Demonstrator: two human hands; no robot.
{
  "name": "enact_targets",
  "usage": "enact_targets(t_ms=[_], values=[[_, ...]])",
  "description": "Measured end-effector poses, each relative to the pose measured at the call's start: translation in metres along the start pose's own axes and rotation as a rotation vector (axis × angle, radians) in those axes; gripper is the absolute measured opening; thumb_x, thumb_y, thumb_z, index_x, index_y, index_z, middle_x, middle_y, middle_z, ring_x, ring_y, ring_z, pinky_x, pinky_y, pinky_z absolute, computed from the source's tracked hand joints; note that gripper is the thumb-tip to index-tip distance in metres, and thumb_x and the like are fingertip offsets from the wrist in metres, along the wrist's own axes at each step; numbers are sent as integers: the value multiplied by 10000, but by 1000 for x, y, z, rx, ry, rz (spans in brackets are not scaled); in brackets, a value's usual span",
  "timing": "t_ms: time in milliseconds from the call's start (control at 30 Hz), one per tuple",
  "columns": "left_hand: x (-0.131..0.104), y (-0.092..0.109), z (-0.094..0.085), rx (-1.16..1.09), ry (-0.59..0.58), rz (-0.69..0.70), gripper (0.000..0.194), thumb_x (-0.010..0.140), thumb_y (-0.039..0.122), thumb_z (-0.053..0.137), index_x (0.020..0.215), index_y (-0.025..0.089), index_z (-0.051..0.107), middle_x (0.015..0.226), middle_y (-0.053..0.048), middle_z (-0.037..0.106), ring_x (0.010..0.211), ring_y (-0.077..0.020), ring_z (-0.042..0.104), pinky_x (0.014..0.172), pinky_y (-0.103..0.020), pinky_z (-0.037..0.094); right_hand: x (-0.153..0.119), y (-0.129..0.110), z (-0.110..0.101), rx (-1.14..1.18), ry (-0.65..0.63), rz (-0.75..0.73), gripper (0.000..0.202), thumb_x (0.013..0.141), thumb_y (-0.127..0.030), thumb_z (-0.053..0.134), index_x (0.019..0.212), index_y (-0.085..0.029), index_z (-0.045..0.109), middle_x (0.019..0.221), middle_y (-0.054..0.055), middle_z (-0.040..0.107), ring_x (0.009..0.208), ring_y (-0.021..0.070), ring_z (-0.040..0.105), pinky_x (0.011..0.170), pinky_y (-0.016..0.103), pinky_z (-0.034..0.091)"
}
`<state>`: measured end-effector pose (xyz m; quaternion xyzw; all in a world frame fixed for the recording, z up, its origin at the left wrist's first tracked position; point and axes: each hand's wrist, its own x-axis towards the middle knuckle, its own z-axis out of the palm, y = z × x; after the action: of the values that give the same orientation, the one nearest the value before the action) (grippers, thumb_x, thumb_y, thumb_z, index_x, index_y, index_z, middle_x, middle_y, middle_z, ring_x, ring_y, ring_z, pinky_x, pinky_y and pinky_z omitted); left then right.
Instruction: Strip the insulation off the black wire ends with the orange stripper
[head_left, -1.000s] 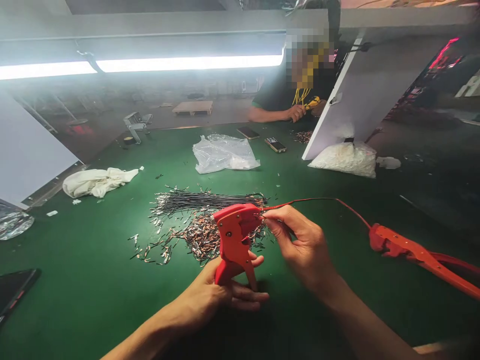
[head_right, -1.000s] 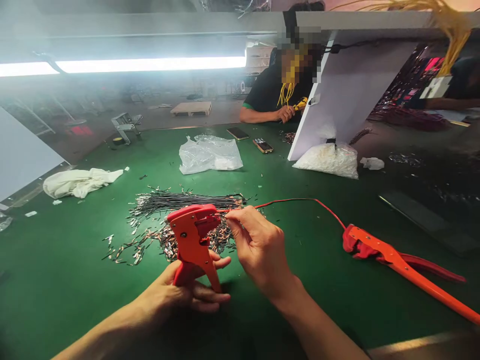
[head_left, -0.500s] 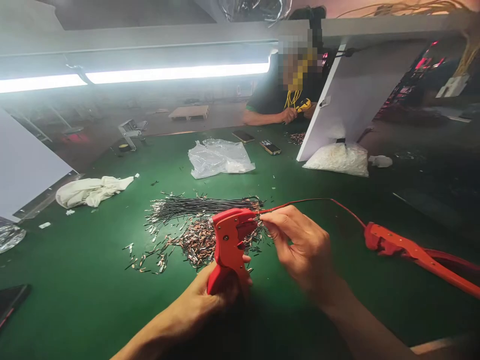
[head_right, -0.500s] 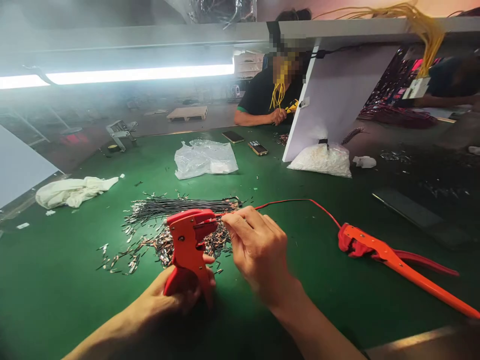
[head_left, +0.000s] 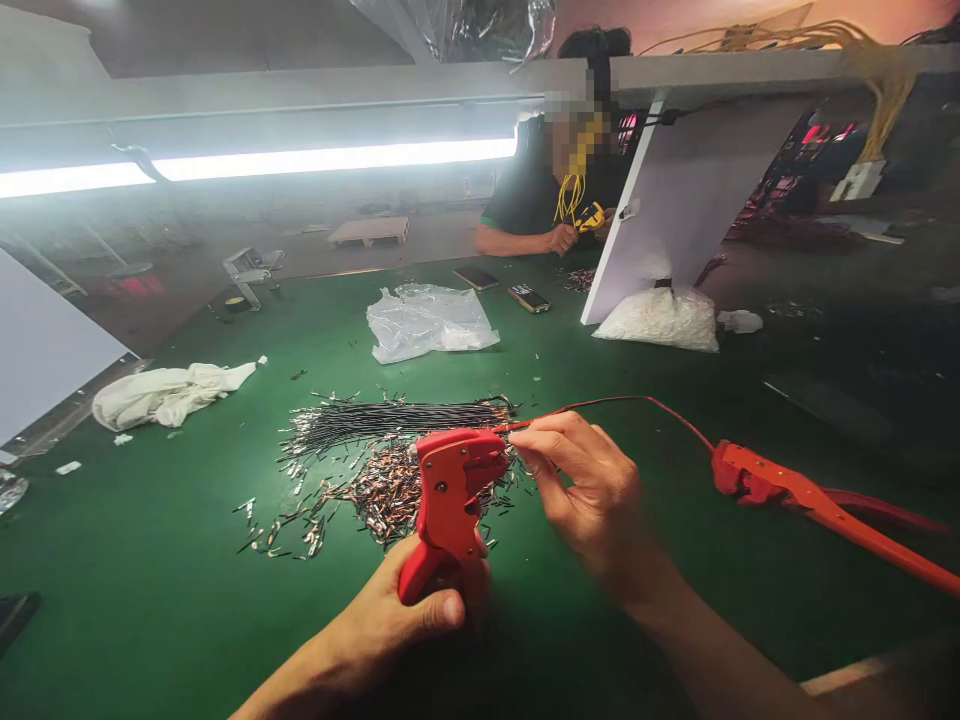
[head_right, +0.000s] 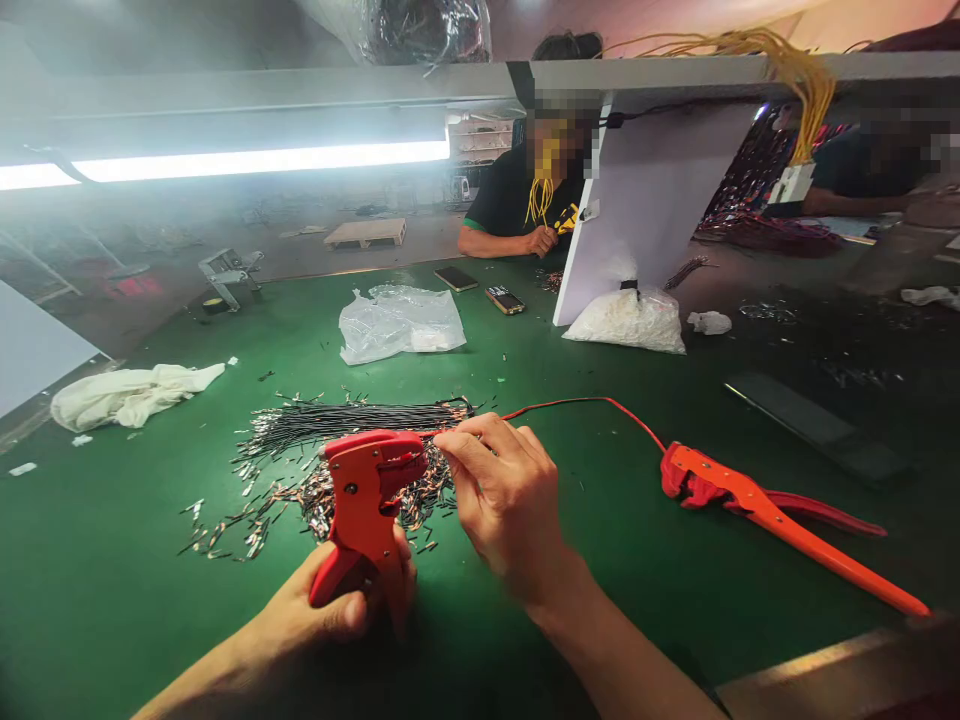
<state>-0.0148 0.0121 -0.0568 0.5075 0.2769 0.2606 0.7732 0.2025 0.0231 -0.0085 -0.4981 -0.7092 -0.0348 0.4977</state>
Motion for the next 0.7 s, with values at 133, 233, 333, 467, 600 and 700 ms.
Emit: enact_targets(t_ms=[133, 233, 333, 467, 600, 700], values=[[1, 4, 2, 40, -19, 14, 475, 735, 561, 709, 920, 139, 589, 747, -26, 552, 676, -132, 489, 617, -244, 368, -1, -1, 0, -22, -15, 5, 155, 902, -108, 564, 914, -204, 684, 843, 46, 697, 765, 176, 636, 678, 313, 460], [2, 7, 2, 66, -16, 18, 451, 747, 567, 691, 821, 137, 577, 702, -24, 542, 641, -124, 476, 596, -239, 367, -1, 0, 0, -39, -15, -5, 153, 901, -109, 566, 908, -205, 684, 833, 41, 697, 747, 170, 635, 670, 304, 459], [3, 8, 0, 99, -7, 20, 473, 738, 592, 685, 767, 135, 563, 669, -18, 531, 615, -116, 470, 573, -234, 353, -3, -1, 0, -50, -17, -18, 140, 898, -110, 575, 905, -193, 688, 821, 40, 700, 720, 161, 633, 648, 290, 457], [2, 5, -2, 120, 7, 18, 491, 713, 604, 703, 758, 145, 534, 625, -1, 529, 578, -104, 465, 544, -228, 313, -4, -3, 0, -62, -19, -24, 140, 895, -107, 575, 896, -176, 696, 798, 43, 695, 695, 154, 632, 633, 275, 467], [2, 4, -1, 73, 15, -3, 487, 686, 578, 740, 763, 160, 503, 601, 16, 517, 532, -92, 454, 507, -221, 313, -5, -4, -2, -67, -13, -44, 147, 894, -107, 570, 901, -183, 695, 803, 36, 698, 685, 146, 636, 633, 265, 474], [1, 4, 0, 81, 27, -25, 491, 674, 574, 752, 770, 161, 505, 593, 20, 510, 518, -92, 452, 494, -219, 324, -6, -5, -2, -65, -11, -52, 160, 892, -97, 566, 910, -191, 694, 813, 29, 703, 696, 140, 646, 635, 254, 477]])
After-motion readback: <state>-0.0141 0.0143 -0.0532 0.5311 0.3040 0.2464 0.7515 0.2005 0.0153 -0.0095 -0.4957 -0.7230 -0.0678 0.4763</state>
